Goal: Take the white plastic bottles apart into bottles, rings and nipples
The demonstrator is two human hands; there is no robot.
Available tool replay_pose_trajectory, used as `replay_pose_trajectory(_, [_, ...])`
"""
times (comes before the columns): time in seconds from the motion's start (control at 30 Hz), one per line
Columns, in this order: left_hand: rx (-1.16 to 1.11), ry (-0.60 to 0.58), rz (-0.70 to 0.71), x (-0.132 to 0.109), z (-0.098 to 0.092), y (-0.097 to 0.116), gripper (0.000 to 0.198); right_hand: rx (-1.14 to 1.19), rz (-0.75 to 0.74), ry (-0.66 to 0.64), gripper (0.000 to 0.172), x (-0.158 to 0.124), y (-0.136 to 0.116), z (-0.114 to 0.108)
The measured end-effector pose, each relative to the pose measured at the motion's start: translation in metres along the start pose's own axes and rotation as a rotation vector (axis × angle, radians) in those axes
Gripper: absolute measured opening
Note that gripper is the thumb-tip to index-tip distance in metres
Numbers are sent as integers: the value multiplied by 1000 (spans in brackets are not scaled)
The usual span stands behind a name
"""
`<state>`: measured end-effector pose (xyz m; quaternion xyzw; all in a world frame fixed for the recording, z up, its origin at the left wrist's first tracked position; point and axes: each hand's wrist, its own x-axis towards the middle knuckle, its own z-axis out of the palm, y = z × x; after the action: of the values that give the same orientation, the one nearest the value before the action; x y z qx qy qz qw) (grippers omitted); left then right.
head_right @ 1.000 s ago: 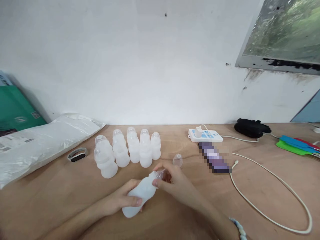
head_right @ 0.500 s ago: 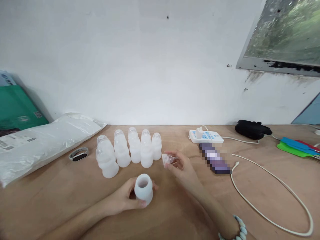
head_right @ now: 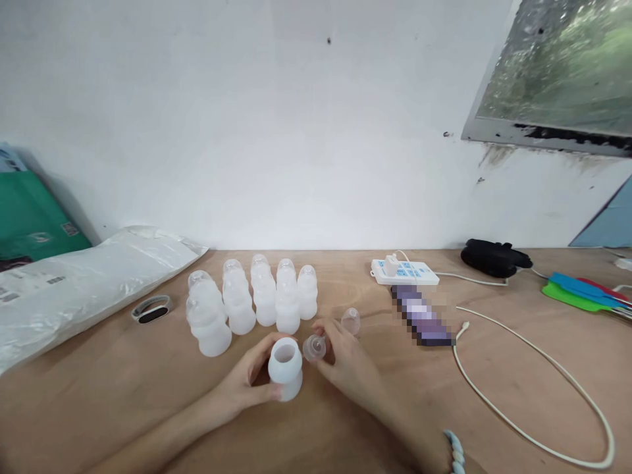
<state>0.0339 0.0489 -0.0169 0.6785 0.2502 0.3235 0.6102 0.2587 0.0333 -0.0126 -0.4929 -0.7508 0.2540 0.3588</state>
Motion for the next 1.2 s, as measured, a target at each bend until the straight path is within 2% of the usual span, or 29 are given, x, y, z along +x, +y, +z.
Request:
replay_pose_trajectory(0.1, [196, 137, 24, -1, 5, 1, 48, -33, 11, -10, 32, 0, 3, 0])
replay_pose_trajectory(0.17, [338, 243, 66, -3, 8, 1, 48, -36, 19, -23, 33, 0, 3, 0])
replay_pose_trajectory(0.23, [494, 361, 171, -5, 10, -1, 58, -35, 27, -33, 35, 1, 4, -1])
replay_pose_trajectory(0.33, [686, 536, 409, -15, 10, -9, 71, -33, 27, -37, 34, 1, 5, -1])
replay_pose_trajectory(0.4, [723, 525, 550, -23, 10, -14, 69, -30, 22, -26, 33, 1, 7, -1])
replay_pose_trajectory(0.43, [711, 429, 600, -26, 11, -15, 66, -28, 19, -21, 33, 1, 9, 0])
replay_pose_trajectory(0.47, [675, 287, 582, -29, 12, -13, 62, -27, 15, -11, 34, 1, 11, 0])
replay_pose_trajectory(0.5, [627, 97, 509, -31, 13, -10, 60, -27, 9, 0, 35, 1, 12, 1])
replay_pose_trajectory(0.57, [525, -289, 302, -32, 17, -1, 75, -34, 0, 24, 36, 2, 15, 1])
replay_pose_trajectory(0.6, [461, -343, 198, -31, 19, 5, 80, -43, -1, 31, 34, 2, 16, 1])
replay_pose_trajectory(0.63, [419, -348, 115, -30, 21, 11, 86, -54, 1, 34, 30, 3, 16, 0])
replay_pose_trajectory(0.73, [390, -286, 30, -29, 26, 19, 97, -86, 20, 32, 25, 3, 15, -3])
replay_pose_trajectory(0.8, [379, -227, -30, -29, 28, 16, 92, -104, 33, 34, 26, 3, 12, -5])
replay_pose_trajectory(0.9, [309, -48, -132, -28, 32, 2, 80, -109, 34, 34, 28, 3, 9, -6])
replay_pose_trajectory(0.97, [231, 88, -135, -25, 34, -9, 76, -81, 30, 21, 29, 3, 6, -6])
replay_pose_trajectory(1.1, [126, 279, -118, -15, 30, -22, 60, 11, 35, -19, 33, 1, 1, -1])
replay_pose_trajectory(1.2, [94, 328, -100, -10, 26, -23, 50, 114, 33, -43, 36, -1, -7, 4])
